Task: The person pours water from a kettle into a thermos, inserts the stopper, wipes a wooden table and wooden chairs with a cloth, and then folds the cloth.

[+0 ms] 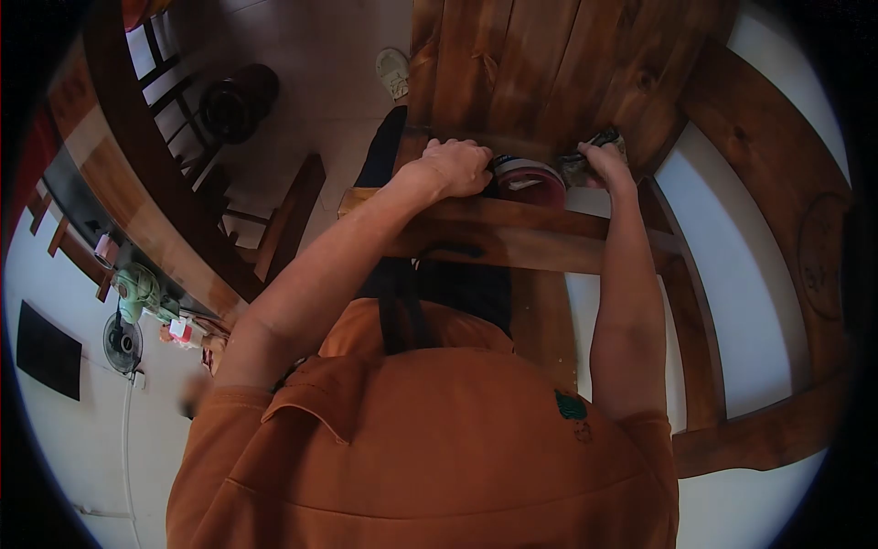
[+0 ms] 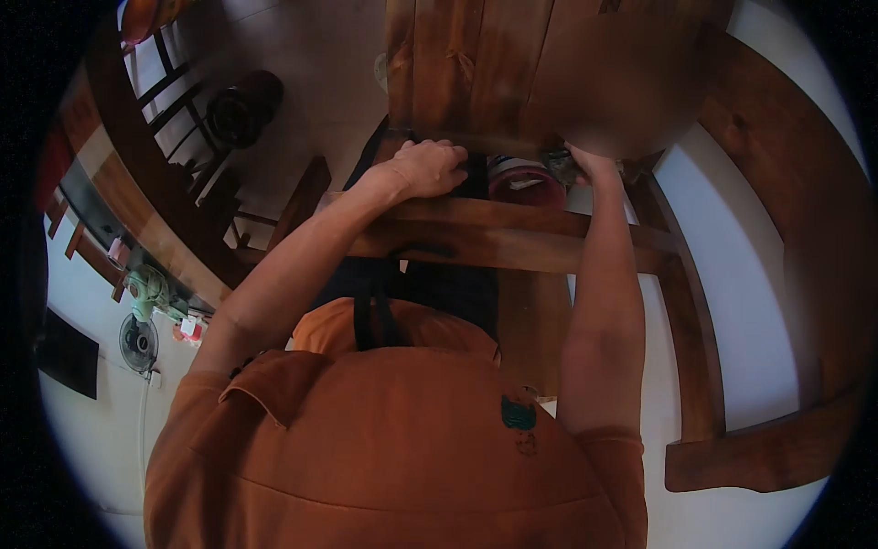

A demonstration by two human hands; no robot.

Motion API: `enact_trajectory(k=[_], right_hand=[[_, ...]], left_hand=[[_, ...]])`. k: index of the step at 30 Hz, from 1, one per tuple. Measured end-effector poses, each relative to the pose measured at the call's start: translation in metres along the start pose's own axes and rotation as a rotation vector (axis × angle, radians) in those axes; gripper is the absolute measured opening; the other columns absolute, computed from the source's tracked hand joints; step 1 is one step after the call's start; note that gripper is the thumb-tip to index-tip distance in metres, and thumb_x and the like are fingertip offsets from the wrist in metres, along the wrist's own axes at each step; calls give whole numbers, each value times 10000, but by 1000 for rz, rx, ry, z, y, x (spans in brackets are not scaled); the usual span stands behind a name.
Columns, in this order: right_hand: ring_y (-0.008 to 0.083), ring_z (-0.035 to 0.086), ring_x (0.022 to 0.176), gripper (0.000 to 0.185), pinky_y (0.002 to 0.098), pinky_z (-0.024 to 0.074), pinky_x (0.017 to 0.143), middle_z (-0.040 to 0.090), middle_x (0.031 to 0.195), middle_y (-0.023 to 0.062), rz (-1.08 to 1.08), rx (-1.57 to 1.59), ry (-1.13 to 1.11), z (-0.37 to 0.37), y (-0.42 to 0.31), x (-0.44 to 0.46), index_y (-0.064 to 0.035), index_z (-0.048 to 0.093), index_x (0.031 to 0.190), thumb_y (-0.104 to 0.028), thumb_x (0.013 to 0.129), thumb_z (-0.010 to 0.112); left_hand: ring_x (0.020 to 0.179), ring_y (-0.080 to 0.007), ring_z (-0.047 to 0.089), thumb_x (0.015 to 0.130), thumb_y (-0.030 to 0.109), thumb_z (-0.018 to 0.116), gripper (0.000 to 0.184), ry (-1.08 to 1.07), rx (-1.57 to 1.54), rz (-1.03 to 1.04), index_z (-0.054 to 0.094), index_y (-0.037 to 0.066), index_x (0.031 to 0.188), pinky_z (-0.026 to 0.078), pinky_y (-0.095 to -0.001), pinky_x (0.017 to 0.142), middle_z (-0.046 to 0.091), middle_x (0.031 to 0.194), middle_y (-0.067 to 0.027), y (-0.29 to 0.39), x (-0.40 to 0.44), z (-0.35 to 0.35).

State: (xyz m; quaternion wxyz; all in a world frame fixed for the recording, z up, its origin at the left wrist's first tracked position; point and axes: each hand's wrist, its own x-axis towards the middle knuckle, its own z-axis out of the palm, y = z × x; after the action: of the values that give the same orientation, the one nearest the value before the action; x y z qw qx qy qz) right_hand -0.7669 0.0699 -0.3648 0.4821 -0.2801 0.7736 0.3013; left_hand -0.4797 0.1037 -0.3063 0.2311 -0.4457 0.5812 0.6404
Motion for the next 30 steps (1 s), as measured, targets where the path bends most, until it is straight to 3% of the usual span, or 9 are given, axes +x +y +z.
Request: enact_trajectory(k=[3, 4, 7, 15, 18, 24, 26, 30], right_hand=[[290, 664, 731, 441, 347, 562, 569, 642, 937, 168, 11, 38, -180, 23, -10, 8, 75, 588, 1055, -317, 852, 586], [282, 660, 681, 416, 325, 561, 539, 631, 911, 165, 34, 77, -263, 29, -16, 9, 76, 582, 1034, -304, 863, 580], [248, 664, 665, 383, 290, 560, 522, 629, 879, 165, 18, 117, -340, 48, -42, -8, 78, 583, 1013, -281, 883, 565], [225, 676, 776, 405, 278, 566, 568, 654, 932, 171, -51, 208, -563, 89, -96, -39, 56, 582, 1023, -339, 948, 527], [225, 679, 760, 396, 275, 562, 589, 663, 880, 155, -158, 238, -580, 106, -114, -51, 47, 585, 1002, -342, 949, 528], [256, 683, 799, 395, 351, 562, 686, 670, 930, 155, -278, 422, -537, 121, -145, -60, 35, 597, 1029, -338, 944, 501], [269, 681, 812, 388, 355, 560, 693, 668, 954, 158, -284, 573, -528, 118, -154, -60, 23, 586, 1061, -336, 945, 495], [283, 682, 820, 386, 356, 557, 680, 667, 962, 162, -247, 783, -422, 104, -149, -59, 10, 569, 1085, -341, 951, 479]], left_hand=[[1146, -355, 542, 878, 281, 511, 359, 82, -88, -47, 584, 91, 1174, 399, -499, 947, 604, 1189, -145, -15, 0, -14], [1095, -358, 560, 894, 265, 516, 337, 143, -84, -34, 569, 74, 1168, 441, -462, 927, 609, 1147, -180, -24, 0, -17], [1069, -382, 568, 885, 226, 515, 326, 206, -131, -62, 568, 47, 1153, 451, -447, 913, 620, 1108, -202, -46, -4, -31], [1056, -393, 572, 875, 209, 514, 320, 250, -249, -79, 581, 23, 1126, 462, -430, 886, 632, 1069, -218, -76, -2, -30], [1045, -391, 577, 868, 200, 513, 315, 276, -263, -69, 586, 20, 1116, 465, -428, 879, 631, 1053, -226, -74, -6, -31], [1034, -394, 575, 855, 181, 519, 321, 428, -310, -57, 582, 24, 1128, 464, -432, 880, 629, 1041, -226, -92, -1, -25], [1056, -406, 561, 860, 212, 508, 400, 471, -271, -38, 515, 87, 1239, 463, -466, 884, 577, 1155, -208, -94, 1, -28], [1059, -406, 558, 861, 219, 521, 450, 508, -225, -12, 463, 87, 1287, 464, -470, 888, 557, 1180, -201, -75, 5, -36]])
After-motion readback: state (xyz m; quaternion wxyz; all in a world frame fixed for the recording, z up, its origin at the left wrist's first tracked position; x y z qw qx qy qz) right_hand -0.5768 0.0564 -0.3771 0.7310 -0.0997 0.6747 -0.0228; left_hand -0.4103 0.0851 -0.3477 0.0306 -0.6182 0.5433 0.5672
